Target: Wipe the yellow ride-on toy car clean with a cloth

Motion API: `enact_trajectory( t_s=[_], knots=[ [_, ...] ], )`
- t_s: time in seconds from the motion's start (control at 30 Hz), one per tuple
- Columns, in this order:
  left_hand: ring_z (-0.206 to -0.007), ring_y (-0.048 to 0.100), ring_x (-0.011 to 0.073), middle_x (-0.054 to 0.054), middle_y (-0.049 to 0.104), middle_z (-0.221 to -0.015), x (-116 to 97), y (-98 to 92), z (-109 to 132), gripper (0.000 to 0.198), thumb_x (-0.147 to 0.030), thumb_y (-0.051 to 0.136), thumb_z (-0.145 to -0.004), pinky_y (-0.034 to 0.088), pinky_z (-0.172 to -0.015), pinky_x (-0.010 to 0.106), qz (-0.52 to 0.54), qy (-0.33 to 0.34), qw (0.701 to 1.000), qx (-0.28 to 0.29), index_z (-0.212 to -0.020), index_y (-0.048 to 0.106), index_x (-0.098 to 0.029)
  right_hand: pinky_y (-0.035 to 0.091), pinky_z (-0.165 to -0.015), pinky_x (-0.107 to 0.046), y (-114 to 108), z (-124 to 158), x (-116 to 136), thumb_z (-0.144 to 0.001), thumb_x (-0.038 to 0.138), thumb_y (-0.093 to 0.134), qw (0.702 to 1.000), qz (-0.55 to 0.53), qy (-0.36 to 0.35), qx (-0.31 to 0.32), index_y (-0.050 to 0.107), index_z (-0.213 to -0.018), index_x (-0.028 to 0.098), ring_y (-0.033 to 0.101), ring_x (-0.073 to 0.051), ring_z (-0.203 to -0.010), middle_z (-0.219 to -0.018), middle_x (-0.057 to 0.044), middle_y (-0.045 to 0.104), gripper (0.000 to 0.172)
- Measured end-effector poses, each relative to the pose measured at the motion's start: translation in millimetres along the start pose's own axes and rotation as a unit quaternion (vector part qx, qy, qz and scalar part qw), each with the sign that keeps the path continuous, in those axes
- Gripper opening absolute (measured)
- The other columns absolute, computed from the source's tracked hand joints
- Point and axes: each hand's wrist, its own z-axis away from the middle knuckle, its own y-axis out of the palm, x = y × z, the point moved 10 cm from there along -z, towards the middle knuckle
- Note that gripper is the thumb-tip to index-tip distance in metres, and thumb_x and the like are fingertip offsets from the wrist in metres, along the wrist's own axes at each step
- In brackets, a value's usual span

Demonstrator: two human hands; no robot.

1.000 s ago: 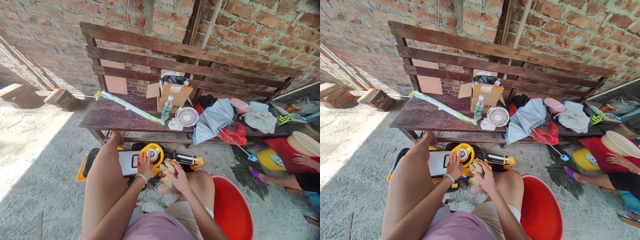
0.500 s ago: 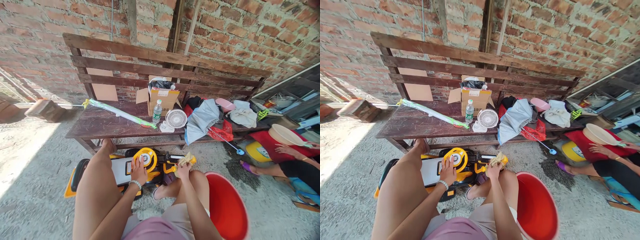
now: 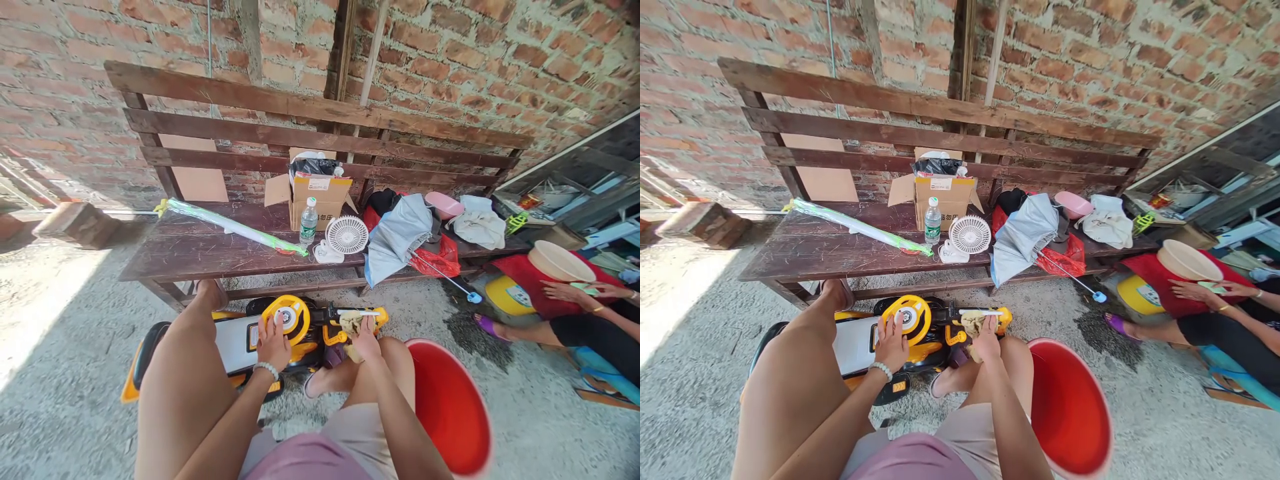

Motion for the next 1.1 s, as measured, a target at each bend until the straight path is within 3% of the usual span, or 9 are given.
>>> enact_trajectory(
  t_s=[0.1,0.23,0.33,0.4,0.53,0.73,0.8,0.97,1.1],
  knots=[
    [-0.173,0.001,0.0397,0.017,0.027,-0.183,0.6,-0.6,-0.1,0.073,-0.028,0.050,-0.102,0.038,-0.128,0.064,-0.007,-0.004,1.000,-0.008,-0.173,0.036,-0.017,0.041,-0.126,-0.043,-1.8,-5.6,-1.6,-0.094,0.016,0.050,1.000,0.020,0.019,-0.006,0.033,-0.170,0.000,0.041,-0.034,-0.162,-0.179,-0.030,0.026,0.080],
    [-0.172,-0.001,0.0404,0.018,0.026,-0.183,-0.8,-1.6,-0.1,0.074,-0.031,0.054,-0.101,0.042,-0.126,0.064,-0.010,-0.008,1.000,-0.017,-0.172,0.037,-0.017,0.040,-0.127,-0.038,20.9,9.8,26.9,-0.092,0.015,0.054,0.993,0.050,-0.107,0.007,0.047,-0.166,0.013,0.052,-0.029,-0.154,-0.179,-0.018,0.034,0.075],
    [-0.172,-0.001,0.0407,0.018,0.026,-0.183,-2.0,-2.9,0.4,0.075,-0.029,0.055,-0.101,0.040,-0.127,0.064,-0.008,-0.009,1.000,-0.012,-0.173,0.036,-0.017,0.041,-0.128,-0.039,34.3,25.8,38.8,-0.091,0.014,0.050,0.982,0.054,-0.182,0.000,0.038,-0.172,0.015,0.051,-0.027,-0.154,-0.181,-0.013,0.033,0.082],
    [-0.172,0.001,0.0405,0.017,0.025,-0.183,-2.5,-4.0,1.0,0.074,-0.024,0.049,-0.102,0.039,-0.128,0.065,-0.013,-0.007,1.000,-0.007,-0.174,0.034,-0.016,0.044,-0.124,-0.042,35.5,25.9,33.5,-0.089,0.013,0.048,0.984,0.054,-0.168,-0.012,0.028,-0.176,0.014,0.054,-0.030,-0.151,-0.181,-0.015,0.031,0.089],
    [-0.172,0.001,0.0407,0.017,0.025,-0.184,-1.1,-2.8,1.2,0.071,-0.020,0.042,-0.104,0.041,-0.126,0.066,-0.030,0.001,1.000,0.006,-0.174,0.033,-0.015,0.049,-0.117,-0.048,20.8,6.0,7.1,-0.090,0.017,0.049,0.998,0.009,-0.043,-0.047,0.014,-0.178,0.011,0.061,-0.039,-0.143,-0.182,-0.022,0.025,0.095],
    [-0.172,0.004,0.0405,0.018,0.029,-0.182,2.5,-0.3,-1.0,0.071,-0.022,0.047,-0.102,0.043,-0.125,0.066,-0.018,0.006,1.000,-0.016,-0.173,0.037,-0.016,0.044,-0.122,-0.050,12.5,-5.8,-5.4,-0.091,0.019,0.046,0.996,-0.026,0.068,-0.050,0.006,-0.175,-0.003,0.047,-0.042,-0.155,-0.182,-0.030,0.012,0.095],
    [-0.172,0.004,0.0410,0.019,0.029,-0.182,2.1,-0.1,-1.3,0.072,-0.022,0.049,-0.101,0.043,-0.125,0.066,-0.011,0.007,1.000,-0.024,-0.172,0.038,-0.015,0.046,-0.119,-0.051,19.1,3.1,2.6,-0.092,0.017,0.044,0.997,0.010,0.047,-0.056,0.006,-0.176,0.001,0.050,-0.043,-0.152,-0.183,-0.028,0.011,0.094],
    [-0.172,0.004,0.0416,0.018,0.030,-0.181,0.8,-0.7,-0.6,0.071,-0.019,0.045,-0.101,0.042,-0.126,0.067,0.001,0.005,1.000,-0.029,-0.172,0.039,-0.014,0.053,-0.112,-0.048,45.0,31.5,30.9,-0.091,0.010,0.042,0.988,0.101,-0.087,-0.084,0.003,-0.180,0.023,0.054,-0.037,-0.145,-0.185,-0.012,0.018,0.098],
    [-0.172,0.001,0.0420,0.018,0.029,-0.182,2.4,0.6,-1.1,0.071,-0.019,0.044,-0.102,0.041,-0.126,0.068,0.003,0.010,1.000,-0.021,-0.172,0.037,-0.015,0.053,-0.112,-0.049,47.6,28.1,28.3,-0.090,0.009,0.040,0.987,0.074,-0.101,-0.100,0.004,-0.180,0.024,0.053,-0.037,-0.147,-0.184,-0.011,0.024,0.098]
  ],
)
